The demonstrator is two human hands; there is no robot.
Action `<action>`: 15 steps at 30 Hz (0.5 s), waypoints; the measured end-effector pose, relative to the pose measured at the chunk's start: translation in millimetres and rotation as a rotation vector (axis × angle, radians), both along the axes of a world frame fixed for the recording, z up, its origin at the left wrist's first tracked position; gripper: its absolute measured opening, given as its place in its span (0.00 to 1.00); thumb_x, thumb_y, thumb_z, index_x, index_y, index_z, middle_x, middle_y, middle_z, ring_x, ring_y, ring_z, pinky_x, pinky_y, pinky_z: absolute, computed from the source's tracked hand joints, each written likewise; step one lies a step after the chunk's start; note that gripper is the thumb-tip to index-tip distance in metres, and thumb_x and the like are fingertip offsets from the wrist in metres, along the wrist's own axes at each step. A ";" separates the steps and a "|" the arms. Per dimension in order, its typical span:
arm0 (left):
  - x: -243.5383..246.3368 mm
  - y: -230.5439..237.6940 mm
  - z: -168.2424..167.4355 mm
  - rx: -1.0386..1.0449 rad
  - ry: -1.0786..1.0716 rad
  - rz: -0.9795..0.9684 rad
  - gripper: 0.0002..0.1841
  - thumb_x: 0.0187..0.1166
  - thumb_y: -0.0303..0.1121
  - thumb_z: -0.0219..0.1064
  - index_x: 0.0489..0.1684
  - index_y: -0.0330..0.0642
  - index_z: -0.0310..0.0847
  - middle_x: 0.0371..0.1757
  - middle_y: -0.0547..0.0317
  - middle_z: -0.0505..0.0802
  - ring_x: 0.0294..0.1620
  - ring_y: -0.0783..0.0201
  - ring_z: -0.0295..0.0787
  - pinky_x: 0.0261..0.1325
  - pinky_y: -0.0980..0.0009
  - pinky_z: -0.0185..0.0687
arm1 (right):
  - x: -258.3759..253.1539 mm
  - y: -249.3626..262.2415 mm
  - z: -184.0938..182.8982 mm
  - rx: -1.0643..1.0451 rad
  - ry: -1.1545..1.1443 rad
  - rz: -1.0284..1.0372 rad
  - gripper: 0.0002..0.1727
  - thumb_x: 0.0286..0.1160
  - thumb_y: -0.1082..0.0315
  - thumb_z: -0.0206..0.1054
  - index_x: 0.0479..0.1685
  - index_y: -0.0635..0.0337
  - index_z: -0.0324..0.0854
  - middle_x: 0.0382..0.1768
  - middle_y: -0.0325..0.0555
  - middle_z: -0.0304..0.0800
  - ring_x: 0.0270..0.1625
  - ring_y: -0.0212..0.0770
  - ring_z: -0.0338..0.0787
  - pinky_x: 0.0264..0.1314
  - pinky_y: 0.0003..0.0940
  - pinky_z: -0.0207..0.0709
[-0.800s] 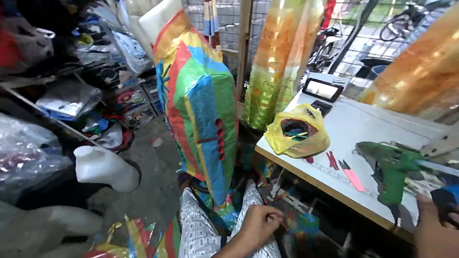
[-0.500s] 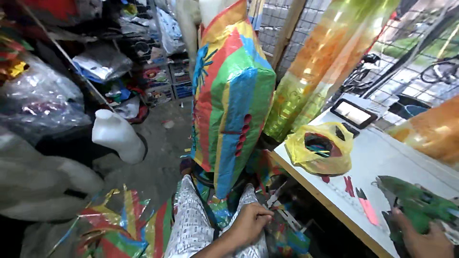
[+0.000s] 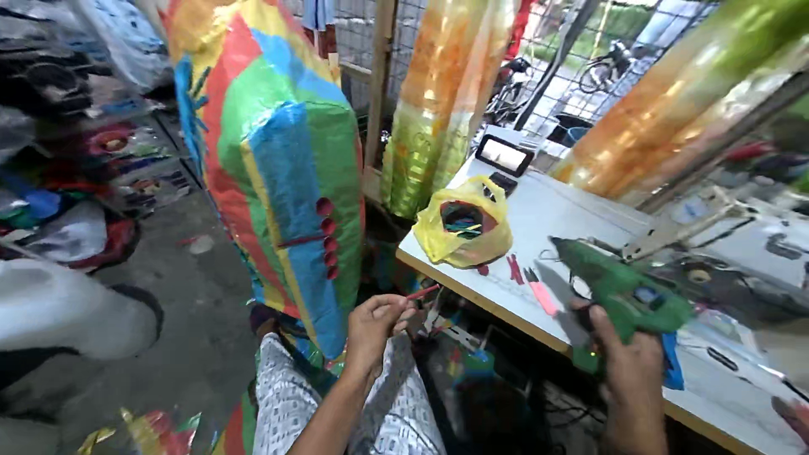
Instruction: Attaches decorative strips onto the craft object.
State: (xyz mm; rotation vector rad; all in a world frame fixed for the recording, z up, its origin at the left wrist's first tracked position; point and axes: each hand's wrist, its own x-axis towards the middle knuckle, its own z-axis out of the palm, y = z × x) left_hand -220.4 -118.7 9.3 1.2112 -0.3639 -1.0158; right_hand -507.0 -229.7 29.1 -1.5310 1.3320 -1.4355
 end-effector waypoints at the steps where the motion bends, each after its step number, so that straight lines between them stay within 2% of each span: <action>1: -1.3 -3.6 0.0 0.001 0.020 0.011 0.05 0.82 0.22 0.66 0.48 0.30 0.83 0.37 0.54 0.96 0.38 0.67 0.96 0.44 0.74 0.91 | 3.0 18.4 -4.9 -0.033 -0.070 0.102 0.28 0.77 0.58 0.70 0.66 0.71 0.70 0.48 0.35 0.92 0.48 0.24 0.92 0.53 0.23 0.87; 3: -5.6 -9.8 -3.1 -0.002 0.044 0.031 0.05 0.84 0.23 0.65 0.48 0.31 0.83 0.38 0.54 0.96 0.39 0.67 0.95 0.45 0.75 0.91 | 9.9 46.9 -18.6 -0.062 -0.175 0.301 0.29 0.75 0.54 0.75 0.66 0.63 0.72 0.49 0.34 0.96 0.51 0.32 0.95 0.58 0.31 0.89; 4: -8.9 -12.0 -5.3 -0.004 0.051 0.045 0.04 0.83 0.22 0.65 0.47 0.31 0.84 0.38 0.55 0.95 0.38 0.68 0.94 0.45 0.75 0.90 | 14.9 60.6 -23.8 -0.044 -0.164 0.333 0.25 0.75 0.55 0.74 0.66 0.57 0.77 0.48 0.30 0.97 0.51 0.30 0.95 0.58 0.30 0.89; 6: -16.1 -14.2 -9.3 -0.012 0.054 0.077 0.03 0.81 0.21 0.66 0.44 0.31 0.85 0.36 0.56 0.94 0.36 0.68 0.92 0.45 0.75 0.89 | 28.6 82.3 -30.2 -0.013 -0.082 0.310 0.20 0.77 0.58 0.72 0.63 0.54 0.76 0.45 0.21 0.95 0.47 0.21 0.93 0.52 0.21 0.88; 7: -19.0 -13.8 -10.9 -0.017 0.044 0.088 0.03 0.81 0.21 0.67 0.43 0.31 0.86 0.36 0.56 0.94 0.36 0.69 0.92 0.45 0.75 0.90 | 33.5 87.2 -36.8 -0.025 -0.073 0.320 0.19 0.77 0.56 0.72 0.63 0.49 0.77 0.46 0.18 0.94 0.47 0.18 0.92 0.52 0.19 0.87; 10: -23.6 -12.2 -13.4 -0.040 -0.001 0.103 0.04 0.81 0.20 0.67 0.44 0.29 0.87 0.37 0.56 0.95 0.37 0.68 0.93 0.46 0.74 0.90 | 44.0 88.4 -52.5 -0.069 -0.075 0.369 0.18 0.78 0.49 0.70 0.61 0.43 0.79 0.46 0.18 0.95 0.48 0.19 0.92 0.53 0.20 0.88; 12: -24.3 -10.4 -13.3 -0.052 -0.032 0.101 0.05 0.81 0.21 0.67 0.46 0.28 0.88 0.37 0.54 0.96 0.38 0.67 0.94 0.48 0.74 0.91 | 49.8 90.0 -53.7 -0.040 -0.060 0.369 0.17 0.78 0.50 0.71 0.57 0.47 0.82 0.43 0.20 0.94 0.46 0.18 0.92 0.52 0.20 0.88; 15: -25.5 -8.3 -11.8 -0.059 -0.083 0.109 0.06 0.81 0.22 0.67 0.46 0.29 0.88 0.37 0.55 0.96 0.38 0.67 0.94 0.48 0.74 0.91 | 55.4 92.4 -52.0 -0.002 -0.004 0.347 0.20 0.75 0.57 0.73 0.57 0.62 0.79 0.42 0.24 0.93 0.45 0.15 0.90 0.52 0.18 0.87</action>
